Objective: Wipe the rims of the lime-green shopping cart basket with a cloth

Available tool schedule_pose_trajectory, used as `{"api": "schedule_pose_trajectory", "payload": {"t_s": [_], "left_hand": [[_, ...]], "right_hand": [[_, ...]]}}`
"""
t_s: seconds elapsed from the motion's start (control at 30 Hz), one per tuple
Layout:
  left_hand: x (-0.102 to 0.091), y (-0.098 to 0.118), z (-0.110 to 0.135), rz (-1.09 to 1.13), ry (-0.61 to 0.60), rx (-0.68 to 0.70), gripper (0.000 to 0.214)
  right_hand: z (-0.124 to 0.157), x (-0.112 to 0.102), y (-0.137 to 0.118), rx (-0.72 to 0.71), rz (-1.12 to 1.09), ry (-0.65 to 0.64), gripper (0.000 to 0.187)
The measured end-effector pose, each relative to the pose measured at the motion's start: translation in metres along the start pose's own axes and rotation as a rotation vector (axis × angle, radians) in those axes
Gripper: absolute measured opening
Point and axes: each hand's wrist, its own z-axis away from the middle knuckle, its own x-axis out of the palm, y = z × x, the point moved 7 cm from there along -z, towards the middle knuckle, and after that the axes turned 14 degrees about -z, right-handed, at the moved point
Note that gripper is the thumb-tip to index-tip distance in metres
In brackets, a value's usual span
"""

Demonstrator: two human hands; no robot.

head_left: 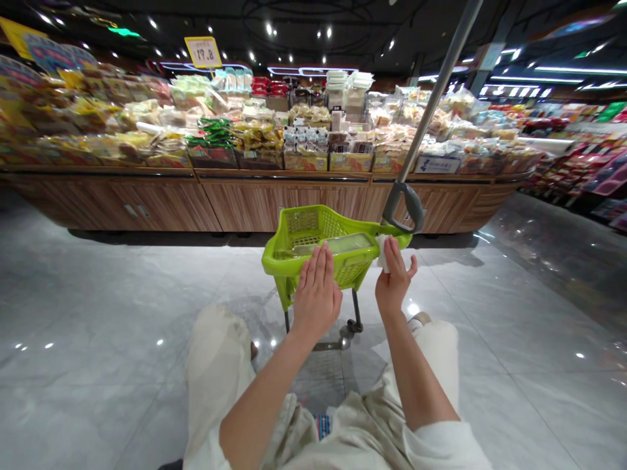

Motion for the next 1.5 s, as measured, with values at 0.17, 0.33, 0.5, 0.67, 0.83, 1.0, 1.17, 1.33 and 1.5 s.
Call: {"api": "schedule_pose_trajectory", "payload": {"t_s": [0.17,0.33,0.5,0.67,0.83,1.0,1.17,1.33,1.5], "left_hand": [[0.002,0.002,0.0,-0.007,0.001,-0.015,0.077],[0.002,0.0,0.001,-0.007,0.003,0.001,0.076],[0.001,0.0,0.0,-0.007,0.003,0.003,0.075],[0.0,0.0,0.0,0.016,0.027,-0.018,0.076],[0.001,-0.002,0.001,0.026,0.024,-0.002,0.075],[0.0,-0.001,0.0,0.031,0.017,-0.002,0.076],[-0.001,0.0,0.0,0.042,0.021,-0.016,0.076],[0.0,0.0,0.0,0.029,0.018,-0.011,0.075],[0.0,0.0,0.0,0.033,0.027,-0.009,0.075]], "right_hand": [[0.007,0.019,-0.042,-0.118,-0.014,-0.124,0.075],[0.017,0.029,-0.067,-0.304,-0.067,-0.268,0.068],[0.001,0.005,-0.008,-0.007,-0.028,-0.014,0.076],[0.004,0.017,-0.036,-0.013,-0.029,-0.051,0.074],[0.014,0.034,-0.078,-0.282,-0.094,-0.255,0.067],[-0.002,0.013,-0.022,-0.067,-0.022,-0.081,0.077],[-0.003,0.008,-0.012,0.051,-0.02,0.015,0.078],[0.008,0.028,-0.06,-0.25,-0.09,-0.245,0.072],[0.005,0.023,-0.052,-0.255,-0.061,-0.266,0.071]]}}
